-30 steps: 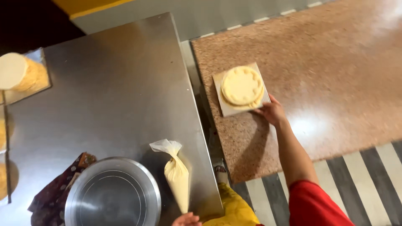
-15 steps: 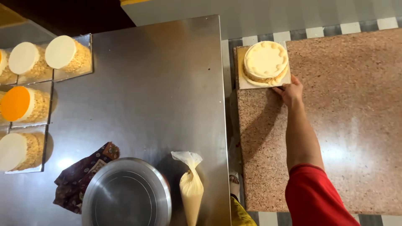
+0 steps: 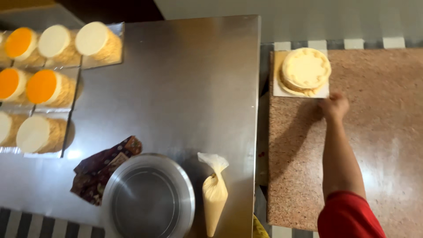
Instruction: The person fills a piping bag with cream from a container in a low fridge, then pipes cream rosettes around the top edge of round cakes on a turntable. They move each finished cake to a stack of completed cakes and bring the next plain cake onto the turntable to repeat the piping.
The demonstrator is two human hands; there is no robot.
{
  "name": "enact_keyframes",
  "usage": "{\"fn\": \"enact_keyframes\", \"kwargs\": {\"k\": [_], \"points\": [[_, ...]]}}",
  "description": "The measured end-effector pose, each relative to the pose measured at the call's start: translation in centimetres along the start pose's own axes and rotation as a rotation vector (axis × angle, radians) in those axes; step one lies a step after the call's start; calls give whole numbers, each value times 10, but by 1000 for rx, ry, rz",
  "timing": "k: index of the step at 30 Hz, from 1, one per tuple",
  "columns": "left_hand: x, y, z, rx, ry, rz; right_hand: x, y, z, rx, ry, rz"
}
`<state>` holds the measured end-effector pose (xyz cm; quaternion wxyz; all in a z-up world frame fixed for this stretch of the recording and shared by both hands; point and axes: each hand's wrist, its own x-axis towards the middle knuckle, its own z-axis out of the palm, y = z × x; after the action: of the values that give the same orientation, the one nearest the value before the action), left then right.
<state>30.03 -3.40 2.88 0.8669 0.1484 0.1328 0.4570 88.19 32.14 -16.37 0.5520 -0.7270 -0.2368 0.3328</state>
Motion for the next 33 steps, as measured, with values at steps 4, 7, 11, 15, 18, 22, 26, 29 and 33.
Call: {"fn": "enact_keyframes", "kwargs": {"k": [4, 7, 11, 15, 18, 22, 26, 29, 33], "points": [[-56, 38, -101, -43, -40, 127, -16, -4, -34, -188, 142, -44], [-171, 83, -189, -64, -53, 230, -33, -35, -41, 27, 143, -69], [-161, 196, -44, 591, 942, 521, -48, -88, -21, 122, -34, -238], [-47, 321, -5, 965, 809, 571, -159, -211, 72, 29, -296, -365], [48, 424, -81, 1048, 642, 528, -238, -253, 182, -132, -610, -378], [176, 537, -254, 1330, 846, 470, -275, -208, 344, -317, -938, -306], [275, 593, -391, 1545, 947, 497, -308, -200, 495, -451, -953, -114], [312, 619, -382, 1617, 927, 480, -298, -156, 581, -284, -933, -21], [355, 635, -407, 1698, 912, 547, -295, -141, 671, -34, -872, 103]]}}
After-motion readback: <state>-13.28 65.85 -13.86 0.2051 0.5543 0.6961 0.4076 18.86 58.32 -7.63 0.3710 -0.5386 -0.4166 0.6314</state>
